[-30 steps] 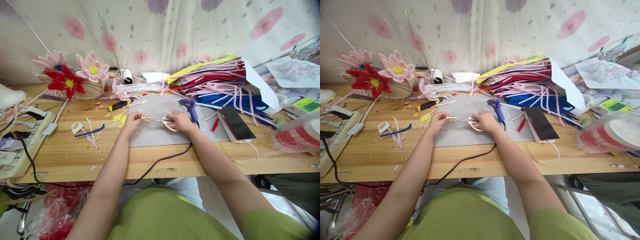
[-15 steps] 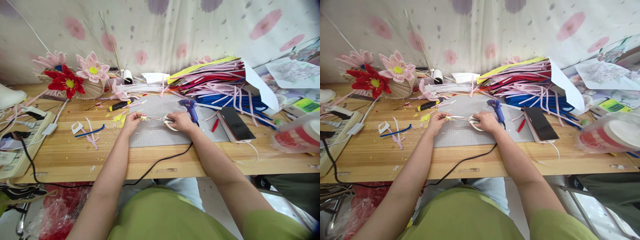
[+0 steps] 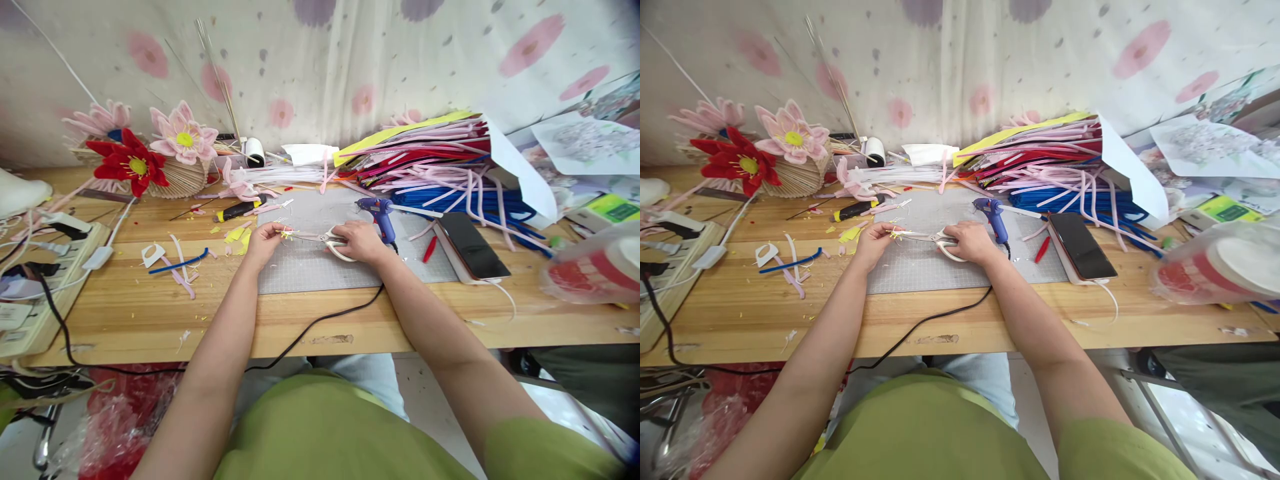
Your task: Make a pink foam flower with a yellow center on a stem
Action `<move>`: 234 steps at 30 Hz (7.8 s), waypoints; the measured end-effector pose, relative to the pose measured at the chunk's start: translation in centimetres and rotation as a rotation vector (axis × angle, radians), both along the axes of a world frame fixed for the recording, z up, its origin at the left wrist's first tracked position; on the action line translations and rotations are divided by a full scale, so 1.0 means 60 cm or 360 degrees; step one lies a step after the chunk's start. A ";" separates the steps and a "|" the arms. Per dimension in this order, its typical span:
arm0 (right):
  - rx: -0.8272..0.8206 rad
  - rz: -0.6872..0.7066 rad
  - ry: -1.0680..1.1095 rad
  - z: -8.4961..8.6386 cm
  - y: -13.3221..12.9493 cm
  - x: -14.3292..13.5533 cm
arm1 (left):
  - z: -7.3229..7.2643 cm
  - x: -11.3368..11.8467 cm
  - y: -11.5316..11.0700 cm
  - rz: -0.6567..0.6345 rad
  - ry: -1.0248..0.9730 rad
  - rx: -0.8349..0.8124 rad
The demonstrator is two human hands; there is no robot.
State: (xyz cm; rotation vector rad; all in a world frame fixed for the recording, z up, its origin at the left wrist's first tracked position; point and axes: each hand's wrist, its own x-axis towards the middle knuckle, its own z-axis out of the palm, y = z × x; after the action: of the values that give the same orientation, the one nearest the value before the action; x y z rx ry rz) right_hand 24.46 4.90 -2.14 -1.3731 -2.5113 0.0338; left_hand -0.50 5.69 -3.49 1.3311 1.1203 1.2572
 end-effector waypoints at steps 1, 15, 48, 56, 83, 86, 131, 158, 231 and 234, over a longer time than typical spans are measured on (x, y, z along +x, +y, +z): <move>0.0000 -0.0002 0.0002 0.000 0.000 0.000 | 0.000 0.000 0.000 0.0005 -0.0004 0.0000; -0.0025 0.0004 -0.0003 0.002 -0.002 -0.005 | -0.001 0.002 0.000 0.0010 0.0087 0.0048; 0.0032 -0.0087 -0.0070 0.003 -0.002 0.004 | 0.000 0.000 0.002 0.0034 0.0118 0.0001; -0.0088 -0.0351 -0.0081 0.005 -0.004 -0.006 | -0.020 -0.006 0.005 -0.0004 0.0380 0.0349; -0.1083 -0.0015 0.1477 0.036 0.032 -0.141 | -0.015 0.001 0.005 -0.0009 0.0256 0.0237; -0.1145 -0.0045 0.1567 0.039 0.032 -0.136 | -0.016 0.000 0.007 -0.0004 0.0258 0.0223; -0.0300 -0.0012 0.1209 0.012 0.001 -0.121 | -0.011 0.009 0.009 0.0149 -0.0251 -0.0088; -0.0961 -0.0130 0.1975 -0.028 0.018 -0.105 | -0.015 0.029 -0.008 -0.0126 -0.0136 -0.0242; -0.0320 -0.0565 0.2112 -0.055 0.029 -0.065 | 0.014 -0.083 0.016 0.0753 0.1670 0.0641; -0.0240 -0.0558 0.2025 -0.050 0.023 -0.071 | 0.030 -0.103 0.014 0.0753 0.1525 0.0701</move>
State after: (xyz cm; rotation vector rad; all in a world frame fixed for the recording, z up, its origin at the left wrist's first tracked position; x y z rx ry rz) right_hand 20.21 6.27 -5.13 -1.2057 -1.2190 0.7630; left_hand -6.67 6.51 -1.68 2.2074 1.9783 1.2431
